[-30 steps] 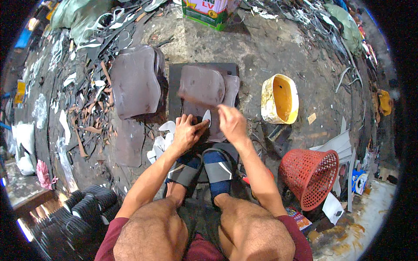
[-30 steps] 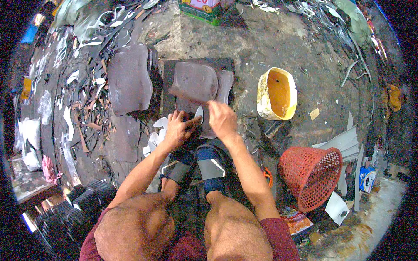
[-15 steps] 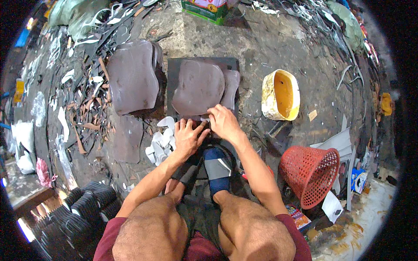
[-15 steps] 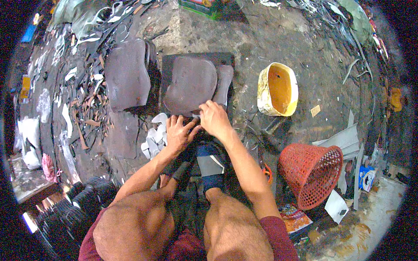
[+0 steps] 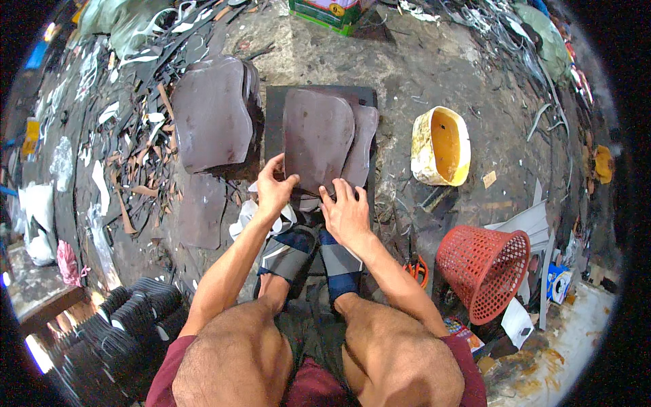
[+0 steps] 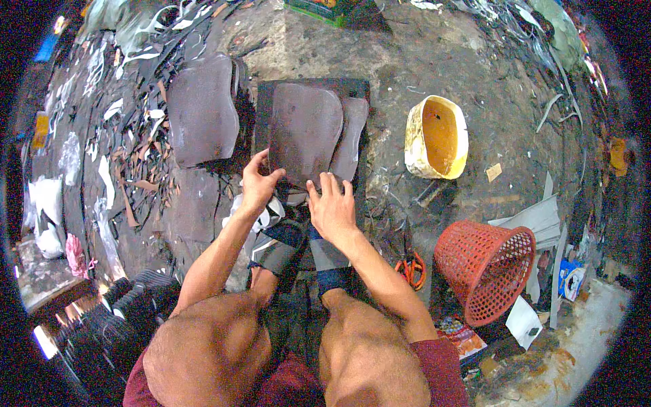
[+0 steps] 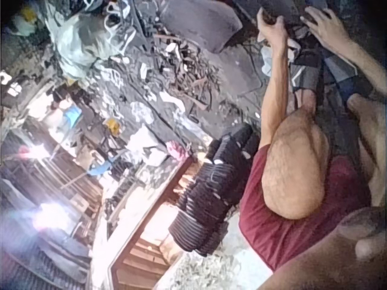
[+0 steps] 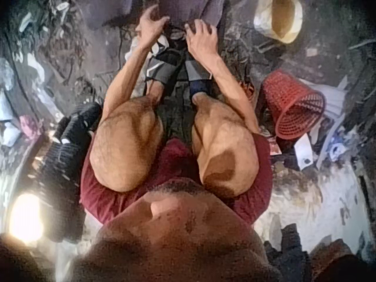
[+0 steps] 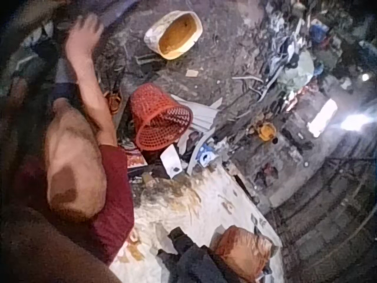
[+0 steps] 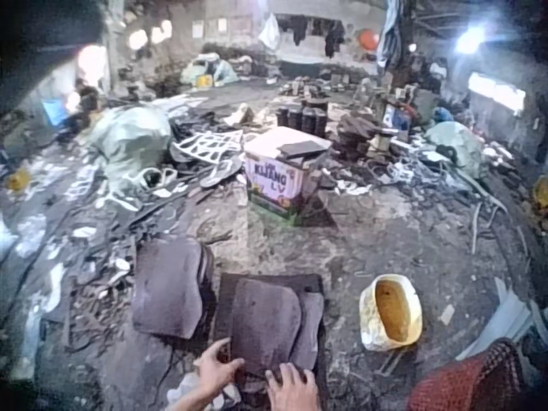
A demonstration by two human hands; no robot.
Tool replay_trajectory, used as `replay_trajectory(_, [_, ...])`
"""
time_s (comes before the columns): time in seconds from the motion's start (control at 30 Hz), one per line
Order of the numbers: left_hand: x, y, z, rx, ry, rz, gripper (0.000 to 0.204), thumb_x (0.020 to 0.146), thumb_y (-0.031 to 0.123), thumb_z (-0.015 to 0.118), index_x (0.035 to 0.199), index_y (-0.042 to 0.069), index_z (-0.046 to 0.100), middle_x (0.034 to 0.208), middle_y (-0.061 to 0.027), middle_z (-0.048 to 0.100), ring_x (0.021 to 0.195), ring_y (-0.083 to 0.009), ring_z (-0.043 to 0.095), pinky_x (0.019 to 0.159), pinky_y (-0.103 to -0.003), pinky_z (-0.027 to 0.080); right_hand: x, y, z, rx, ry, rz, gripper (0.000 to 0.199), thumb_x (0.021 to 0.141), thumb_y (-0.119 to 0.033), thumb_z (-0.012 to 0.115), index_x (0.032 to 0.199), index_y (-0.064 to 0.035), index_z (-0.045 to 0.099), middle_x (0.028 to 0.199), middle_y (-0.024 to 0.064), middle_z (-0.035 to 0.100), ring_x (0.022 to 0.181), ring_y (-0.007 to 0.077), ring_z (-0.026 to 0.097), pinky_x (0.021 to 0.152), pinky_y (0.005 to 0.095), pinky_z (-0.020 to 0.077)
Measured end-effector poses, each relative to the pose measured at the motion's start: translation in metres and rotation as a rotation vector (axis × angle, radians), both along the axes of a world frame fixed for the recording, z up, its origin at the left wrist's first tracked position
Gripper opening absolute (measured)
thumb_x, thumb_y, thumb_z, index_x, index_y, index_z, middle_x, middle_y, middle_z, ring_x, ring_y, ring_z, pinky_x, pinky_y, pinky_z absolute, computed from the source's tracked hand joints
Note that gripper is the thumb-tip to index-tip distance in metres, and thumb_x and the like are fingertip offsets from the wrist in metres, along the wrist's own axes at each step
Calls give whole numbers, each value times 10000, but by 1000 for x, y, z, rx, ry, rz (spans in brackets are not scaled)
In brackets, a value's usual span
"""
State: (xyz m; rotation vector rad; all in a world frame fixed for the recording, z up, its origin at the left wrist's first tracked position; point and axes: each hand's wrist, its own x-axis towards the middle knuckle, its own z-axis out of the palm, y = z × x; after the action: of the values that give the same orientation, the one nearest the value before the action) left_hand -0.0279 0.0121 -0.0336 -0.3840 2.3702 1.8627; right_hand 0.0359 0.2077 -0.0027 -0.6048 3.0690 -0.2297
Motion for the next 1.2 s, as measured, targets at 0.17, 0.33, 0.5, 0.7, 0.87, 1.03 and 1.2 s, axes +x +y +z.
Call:
replay_trajectory(0.17, [4, -2, 102, -180, 373, -581, 489, 750, -110, 660, 1172, 107, 775, 971, -76, 651, 904, -237, 661, 841, -330, 541, -55, 47, 92, -221, 328, -169, 770, 800, -145, 800, 1514, -173, 512, 1594, 156, 413, 1378, 411, 489, 1171, 546, 346])
replay_trajectory(0.33, [3, -53, 108, -224, 526, 78, 307, 865, 14, 796, 1170, 34, 777, 1035, -126, 745, 952, -178, 706, 803, -280, 566, -54, 72, 142, -751, -49, -339, 184, 897, -159, 789, 1054, -65, 772, 973, 104, 780, 947, 258, 748, 915, 412, 546])
replay_trajectory(0.5, [24, -72, -15, -721, 247, -365, 494, 796, 61, 737, 1289, 60, 703, 1102, -188, 714, 1091, -413, 649, 1004, -480, 510, -78, 66, 33, -1323, -259, -530, 326, 993, -153, 715, 1233, 58, 653, 1125, 131, 743, 990, 167, 686, 863, 309, 540])
replay_trajectory(0.7, [43, -97, 14, -608, 118, -146, 428, 777, 61, 813, 1198, 35, 742, 926, -107, 746, 843, -233, 694, 788, -363, 559, -36, 52, 4, -842, 42, -552, 714, 931, -200, 751, 1551, -15, 449, 1435, 262, 597, 1224, 388, 642, 1054, 440, 502])
replay_trajectory(0.87, [56, -71, 64, 22, -172, -187, 316, 802, 26, 828, 1110, -1, 762, 901, -53, 772, 786, -109, 692, 709, -286, 561, -8, -38, 18, -1355, -506, -276, 394, 902, -169, 807, 1250, -19, 700, 1157, 144, 764, 982, 164, 718, 769, 318, 590])
replay_trajectory(1.03, [62, -85, 66, -527, 266, -62, 472, 798, -40, 768, 1243, 107, 711, 952, -66, 691, 770, -126, 648, 687, -314, 534, 2, -56, -4, -1181, -616, -297, 278, 928, -127, 761, 1184, -20, 739, 922, 78, 779, 778, 122, 702, 687, 285, 565])
replay_trajectory(1.2, [57, -78, 60, 465, 53, 318, 200, 852, -74, 780, 889, 67, 643, 969, -51, 698, 802, -135, 662, 801, -299, 558, 7, -54, -5, -945, -474, 10, 218, 886, -176, 767, 1076, -72, 795, 1255, 163, 734, 1103, 302, 726, 908, 384, 591])
